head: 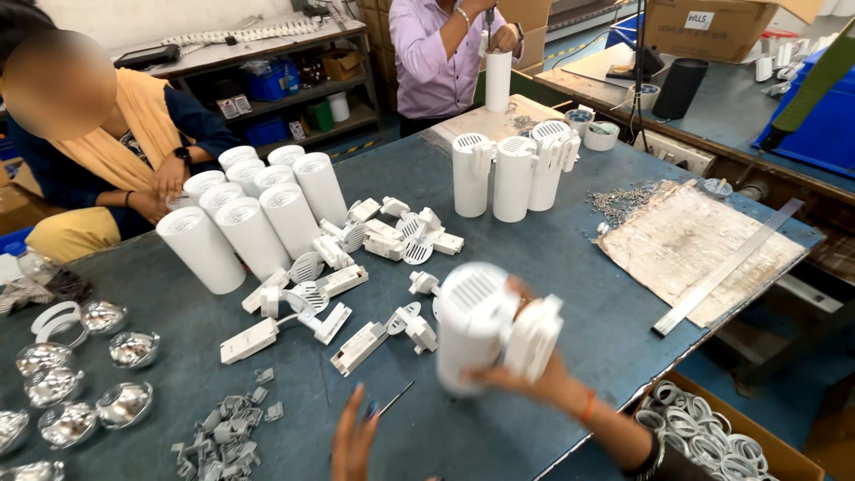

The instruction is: The person assembles cylindrical light fixtures by inserting internal components into white housings and securing them with a screwdriver. They handle multiple units sequentially, placing finished items aside on the table.

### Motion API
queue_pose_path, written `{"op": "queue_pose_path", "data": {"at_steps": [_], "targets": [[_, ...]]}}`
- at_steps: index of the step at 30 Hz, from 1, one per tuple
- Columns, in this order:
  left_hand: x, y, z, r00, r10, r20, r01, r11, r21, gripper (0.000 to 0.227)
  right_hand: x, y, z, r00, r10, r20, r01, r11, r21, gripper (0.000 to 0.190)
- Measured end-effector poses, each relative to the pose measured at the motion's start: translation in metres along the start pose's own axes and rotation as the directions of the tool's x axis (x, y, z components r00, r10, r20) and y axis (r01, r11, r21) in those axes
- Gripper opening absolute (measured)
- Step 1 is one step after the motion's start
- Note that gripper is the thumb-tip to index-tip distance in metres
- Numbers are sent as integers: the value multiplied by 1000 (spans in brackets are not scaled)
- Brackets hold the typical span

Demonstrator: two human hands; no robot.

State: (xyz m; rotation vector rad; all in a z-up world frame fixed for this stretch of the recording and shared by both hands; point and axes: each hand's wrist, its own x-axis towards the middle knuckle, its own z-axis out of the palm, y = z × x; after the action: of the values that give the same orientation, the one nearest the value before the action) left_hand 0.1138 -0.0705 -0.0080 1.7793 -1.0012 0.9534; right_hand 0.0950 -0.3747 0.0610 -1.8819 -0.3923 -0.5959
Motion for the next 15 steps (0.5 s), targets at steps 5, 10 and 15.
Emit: {"op": "queue_pose_path", "data": {"at_steps": [5, 10, 15], "targets": [[-24, -40, -29, 956, -289, 45, 288, 957, 16, 93, 79, 44, -75, 938, -145, -315, -13, 892, -451, 118], [-59, -45, -38, 831, -548, 96, 531, 832, 158, 89, 127, 111, -94, 901, -173, -398, -45, 875, -482, 127], [-69, -60, -28, 734, -668, 120, 640, 740, 205, 86, 154, 195, -82, 888, -168, -428, -75, 866, -494, 130]]}}
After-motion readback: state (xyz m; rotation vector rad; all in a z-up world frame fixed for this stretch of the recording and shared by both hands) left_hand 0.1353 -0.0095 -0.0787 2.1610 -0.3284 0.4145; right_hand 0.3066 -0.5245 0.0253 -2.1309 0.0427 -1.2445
